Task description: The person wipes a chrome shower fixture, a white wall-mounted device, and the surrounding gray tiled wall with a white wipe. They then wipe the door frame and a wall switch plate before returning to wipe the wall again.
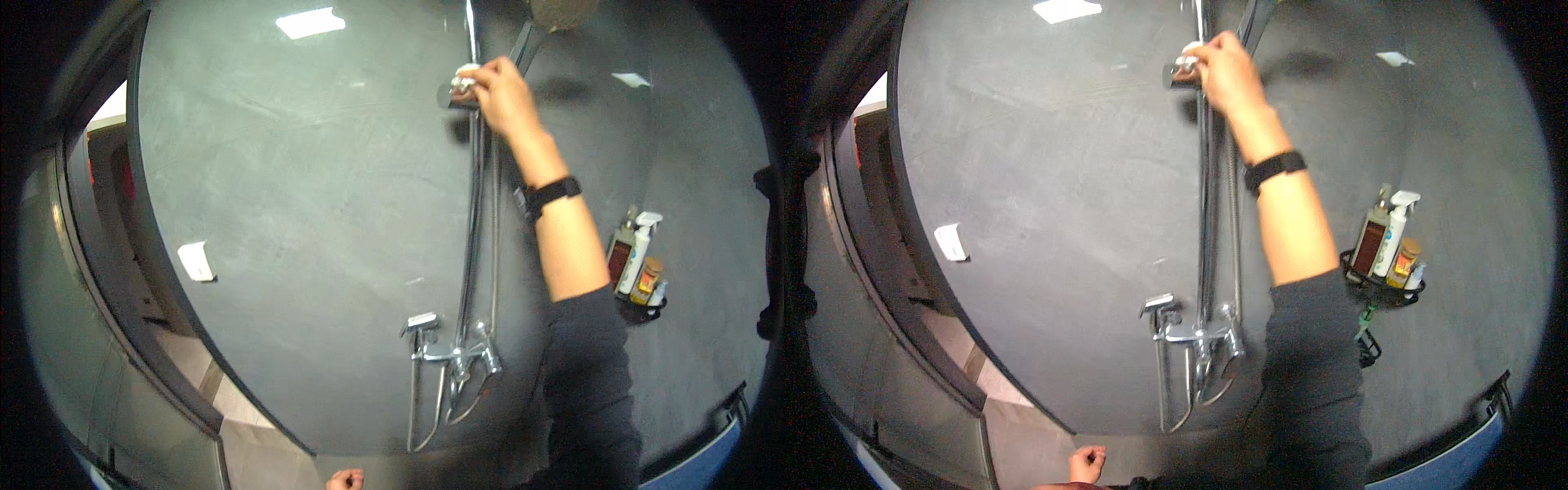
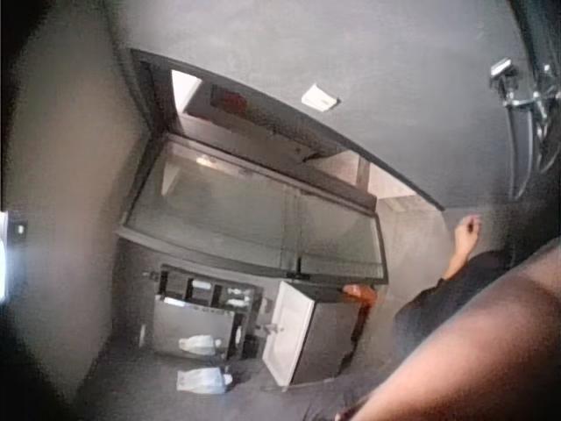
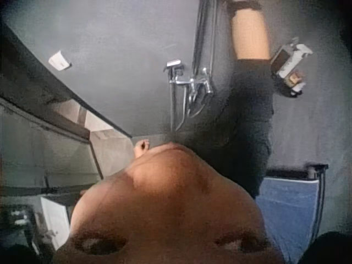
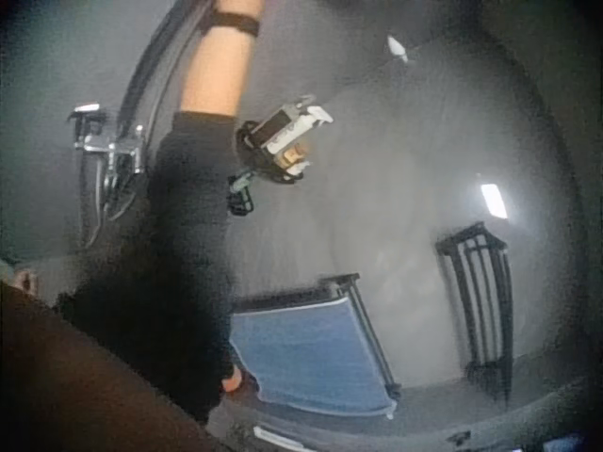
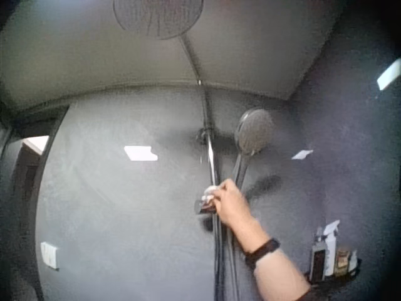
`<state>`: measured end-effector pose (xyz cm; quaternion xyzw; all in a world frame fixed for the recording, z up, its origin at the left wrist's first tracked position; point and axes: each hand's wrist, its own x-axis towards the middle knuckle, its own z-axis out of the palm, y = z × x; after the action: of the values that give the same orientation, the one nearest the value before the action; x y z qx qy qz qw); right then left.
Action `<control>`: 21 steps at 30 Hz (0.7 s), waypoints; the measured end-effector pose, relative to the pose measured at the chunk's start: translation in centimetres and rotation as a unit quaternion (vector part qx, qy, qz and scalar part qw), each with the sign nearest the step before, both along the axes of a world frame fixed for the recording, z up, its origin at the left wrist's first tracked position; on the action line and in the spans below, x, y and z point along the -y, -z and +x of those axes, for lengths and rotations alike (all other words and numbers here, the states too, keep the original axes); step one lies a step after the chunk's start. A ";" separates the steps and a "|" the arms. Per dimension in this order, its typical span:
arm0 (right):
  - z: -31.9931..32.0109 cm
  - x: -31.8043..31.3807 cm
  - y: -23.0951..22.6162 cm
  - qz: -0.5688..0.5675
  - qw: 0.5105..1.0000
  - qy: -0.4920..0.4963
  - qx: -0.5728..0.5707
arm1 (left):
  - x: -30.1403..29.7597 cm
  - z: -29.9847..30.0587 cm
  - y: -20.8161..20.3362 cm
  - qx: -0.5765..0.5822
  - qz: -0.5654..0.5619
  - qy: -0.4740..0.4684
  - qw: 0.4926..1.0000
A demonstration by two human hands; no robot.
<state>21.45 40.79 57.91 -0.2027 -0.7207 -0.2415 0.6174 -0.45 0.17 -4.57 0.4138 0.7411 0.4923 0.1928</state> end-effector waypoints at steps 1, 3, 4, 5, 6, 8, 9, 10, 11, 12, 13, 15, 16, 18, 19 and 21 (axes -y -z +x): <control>-0.1 0.0 0.5 0.022 0.999 0.030 -0.018 | -0.4 -0.1 0.5 0.055 -0.013 -0.006 0.998; -0.2 0.0 1.1 0.022 0.998 -0.046 -0.048 | -0.8 0.3 1.5 -0.010 0.026 0.033 0.999; -0.3 0.1 1.2 0.013 0.996 -0.066 -0.057 | -1.0 0.3 1.6 0.003 0.027 0.036 0.999; -0.3 0.2 1.5 0.022 0.996 -0.058 -0.063 | -1.2 0.4 1.6 0.018 0.028 0.038 0.999; -0.5 0.3 1.8 0.058 0.995 -0.035 -0.074 | -1.2 0.5 1.5 0.033 0.027 0.039 0.998; -0.7 0.5 2.9 0.101 0.991 -0.010 -0.089 | -1.4 1.1 0.8 0.020 0.040 0.025 0.999; -0.8 0.4 3.6 0.119 0.988 -0.006 -0.097 | -1.5 1.3 0.4 0.014 0.046 0.019 0.999; -0.8 0.4 4.4 0.143 0.984 -0.005 -0.106 | -1.6 1.4 -0.1 0.008 0.048 0.020 0.999; -0.6 0.3 5.3 0.117 0.988 -0.017 -0.095 | -1.7 1.5 -0.5 0.001 0.050 0.021 0.999; -0.3 0.4 6.1 0.096 0.991 -0.032 -0.084 | -1.8 1.7 -0.8 -0.005 0.052 0.023 0.998; 0.2 0.5 6.6 0.076 0.993 -0.049 -0.074 | -1.9 1.6 -1.1 0.006 0.048 0.022 0.999; 2.4 1.0 6.3 0.129 0.991 -0.013 -0.037 | -2.1 1.3 -1.2 0.029 0.039 0.020 0.999; 3.9 1.2 4.6 0.205 0.978 0.014 -0.044 | -2.4 1.0 -1.1 0.008 0.060 0.018 0.998; 7.5 2.0 -0.8 0.305 0.939 0.043 -0.156 | -3.0 0.2 -0.6 -0.035 0.099 0.012 0.994; 9.0 2.5 -3.8 0.309 0.929 0.018 -0.200 | -3.3 -0.2 -0.1 -0.036 0.104 0.014 0.994; 11.5 3.6 -9.0 0.280 0.915 0.089 -0.278 | -3.7 -1.0 1.1 -0.038 0.111 0.018 0.993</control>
<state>32.91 37.16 66.95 -0.1436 -0.4018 -0.4218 0.8000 -1.40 3.87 -5.62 0.4645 0.6812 0.5516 0.1265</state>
